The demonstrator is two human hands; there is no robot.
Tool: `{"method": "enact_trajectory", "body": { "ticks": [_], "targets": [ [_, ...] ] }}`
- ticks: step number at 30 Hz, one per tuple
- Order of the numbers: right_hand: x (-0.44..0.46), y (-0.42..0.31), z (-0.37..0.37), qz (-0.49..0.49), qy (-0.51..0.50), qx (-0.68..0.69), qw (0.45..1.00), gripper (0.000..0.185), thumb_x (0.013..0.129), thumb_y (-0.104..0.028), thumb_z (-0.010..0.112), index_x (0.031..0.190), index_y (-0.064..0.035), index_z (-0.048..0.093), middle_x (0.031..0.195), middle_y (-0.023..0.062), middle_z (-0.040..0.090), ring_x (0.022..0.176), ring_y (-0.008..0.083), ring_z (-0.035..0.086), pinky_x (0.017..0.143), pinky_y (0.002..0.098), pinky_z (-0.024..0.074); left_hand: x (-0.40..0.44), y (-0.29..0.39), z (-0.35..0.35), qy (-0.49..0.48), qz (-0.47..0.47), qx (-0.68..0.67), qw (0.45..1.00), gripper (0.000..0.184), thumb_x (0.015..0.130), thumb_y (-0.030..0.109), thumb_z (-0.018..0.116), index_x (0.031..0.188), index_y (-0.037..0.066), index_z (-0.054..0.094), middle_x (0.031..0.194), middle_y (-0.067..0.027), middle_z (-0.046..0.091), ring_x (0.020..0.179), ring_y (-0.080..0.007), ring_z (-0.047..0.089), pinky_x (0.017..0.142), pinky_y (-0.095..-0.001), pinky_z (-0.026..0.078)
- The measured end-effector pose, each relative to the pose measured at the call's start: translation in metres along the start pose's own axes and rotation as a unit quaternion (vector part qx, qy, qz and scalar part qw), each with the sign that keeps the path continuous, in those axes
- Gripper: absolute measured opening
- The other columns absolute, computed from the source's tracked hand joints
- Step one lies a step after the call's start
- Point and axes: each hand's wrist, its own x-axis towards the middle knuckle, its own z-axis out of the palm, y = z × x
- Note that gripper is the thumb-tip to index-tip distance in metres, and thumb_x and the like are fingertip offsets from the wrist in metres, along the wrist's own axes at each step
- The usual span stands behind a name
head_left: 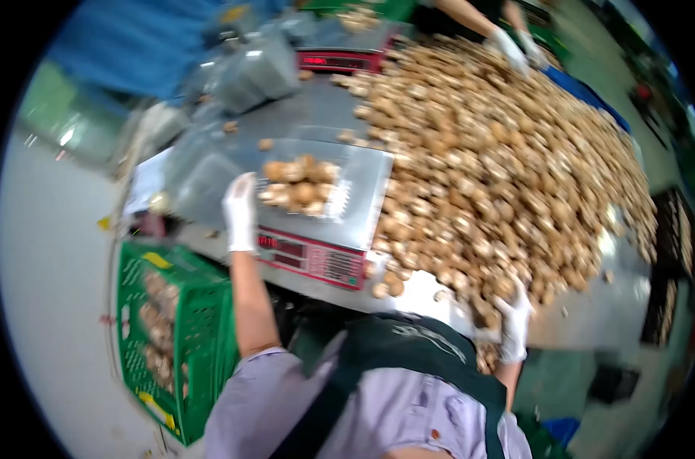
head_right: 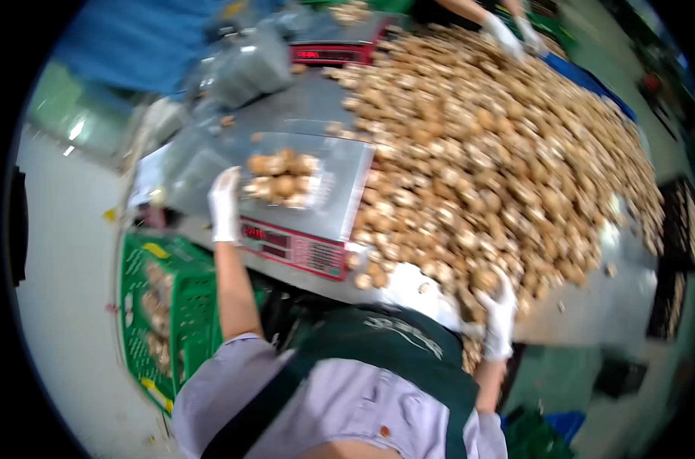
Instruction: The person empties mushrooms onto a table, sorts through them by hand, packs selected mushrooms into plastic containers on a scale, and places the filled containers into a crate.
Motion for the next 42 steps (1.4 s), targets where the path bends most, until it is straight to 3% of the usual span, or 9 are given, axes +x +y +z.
{"method": "enact_trajectory", "body": {
  "ticks": [11, 21, 24, 29, 33, 36, 37, 38, 42],
  "targets": [
    [-0.023, -0.006, -0.005, -0.052, 0.015, 0.019, 0.998, 0.061, 0.072, 0.014, 0.056, 0.131, 0.0008, 0.049, 0.130, 0.0074, 0.051, 0.112, 0.0136, 0.052, 0.089, 0.0240, 0.0453, 0.017, -0.027, 0.018, -0.083, -0.039, -0.028, 0.995, 0.034, 0.092, 0.020, 0.059, 0.119, -0.001, 0.057, 0.115, -0.0083, 0.059, 0.103, -0.0154, 0.055, 0.090, -0.0276, 0.043],
    [-0.033, 0.029, -0.038, -0.029, 0.084, 0.189, 0.978, 0.072, 0.072, -0.003, 0.076, 0.134, 0.0034, 0.042, 0.122, 0.0105, 0.055, 0.106, 0.0188, 0.058, 0.091, 0.0298, 0.0478, 0.010, -0.038, 0.021, -0.090, -0.020, -0.003, 0.996, 0.035, 0.091, 0.006, 0.056, 0.125, -0.002, 0.052, 0.121, -0.0113, 0.057, 0.108, -0.0181, 0.054, 0.094, -0.0289, 0.042],
    [-0.035, 0.026, -0.043, 0.005, 0.084, 0.218, 0.972, 0.066, 0.074, -0.003, 0.072, 0.133, 0.0026, 0.042, 0.121, 0.0131, 0.056, 0.103, 0.0210, 0.061, 0.088, 0.0311, 0.0511, 0.004, -0.044, 0.021, -0.095, -0.007, -0.014, 0.995, 0.037, 0.089, -0.007, 0.050, 0.126, -0.002, 0.051, 0.126, -0.0128, 0.054, 0.115, -0.0211, 0.053, 0.097, -0.0301, 0.041],
    [-0.038, 0.047, -0.066, 0.060, 0.054, 0.293, 0.953, 0.054, 0.090, -0.037, 0.055, 0.127, 0.0011, 0.046, 0.110, 0.0178, 0.062, 0.080, 0.0259, 0.065, 0.070, 0.0364, 0.0565, -0.006, -0.034, 0.014, -0.010, -0.102, -0.061, 0.993, 0.031, 0.093, 0.006, 0.052, 0.123, 0.005, 0.056, 0.120, -0.0051, 0.057, 0.107, -0.0147, 0.055, 0.085, -0.0279, 0.047],
    [-0.023, 0.063, -0.073, 0.103, 0.024, 0.378, 0.920, 0.048, 0.095, -0.042, 0.046, 0.125, -0.0039, 0.047, 0.104, 0.0189, 0.062, 0.073, 0.0275, 0.064, 0.063, 0.0373, 0.0549, -0.005, -0.038, -0.001, -0.001, -0.103, -0.095, 0.990, 0.027, 0.092, 0.012, 0.055, 0.118, 0.008, 0.061, 0.113, -0.0012, 0.061, 0.100, -0.0123, 0.056, 0.079, -0.0267, 0.044],
    [-0.004, 0.061, -0.065, 0.065, 0.047, 0.312, 0.947, 0.042, 0.094, -0.040, 0.051, 0.117, -0.0039, 0.055, 0.095, 0.0095, 0.064, 0.075, 0.0216, 0.062, 0.058, 0.0348, 0.0512, -0.023, -0.014, 0.013, -0.029, -0.095, -0.078, 0.992, 0.027, 0.090, 0.016, 0.057, 0.115, 0.008, 0.063, 0.110, -0.0015, 0.062, 0.099, -0.0132, 0.057, 0.080, -0.0269, 0.043],
    [0.012, 0.043, -0.055, 0.109, 0.140, 0.116, 0.977, 0.043, 0.095, -0.037, 0.050, 0.114, 0.0009, 0.058, 0.101, 0.0113, 0.064, 0.084, 0.0217, 0.062, 0.068, 0.0349, 0.0520, -0.024, -0.012, -0.009, -0.016, -0.064, -0.055, 0.996, 0.027, 0.090, 0.017, 0.057, 0.114, 0.008, 0.064, 0.109, -0.0019, 0.063, 0.099, -0.0137, 0.058, 0.081, -0.0273, 0.043],
    [0.028, 0.065, -0.063, -0.067, 0.202, -0.221, 0.952, 0.046, 0.093, -0.032, 0.056, 0.118, 0.0073, 0.056, 0.111, 0.0161, 0.063, 0.094, 0.0242, 0.061, 0.083, 0.0338, 0.0496, -0.027, -0.005, -0.011, 0.000, -0.076, -0.062, 0.995, 0.027, 0.090, 0.017, 0.058, 0.114, 0.008, 0.064, 0.109, -0.0022, 0.063, 0.098, -0.0139, 0.058, 0.080, -0.0275, 0.044],
    [0.057, 0.052, -0.038, -0.180, 0.205, -0.399, 0.875, 0.051, 0.083, -0.015, 0.068, 0.129, -0.0006, 0.050, 0.121, 0.0178, 0.059, 0.108, 0.0257, 0.058, 0.095, 0.0330, 0.0439, -0.016, -0.006, -0.031, 0.036, -0.120, -0.105, 0.986, 0.027, 0.089, 0.018, 0.060, 0.114, 0.009, 0.064, 0.107, -0.0019, 0.064, 0.095, -0.0138, 0.060, 0.078, -0.0282, 0.045]
  ]
}}
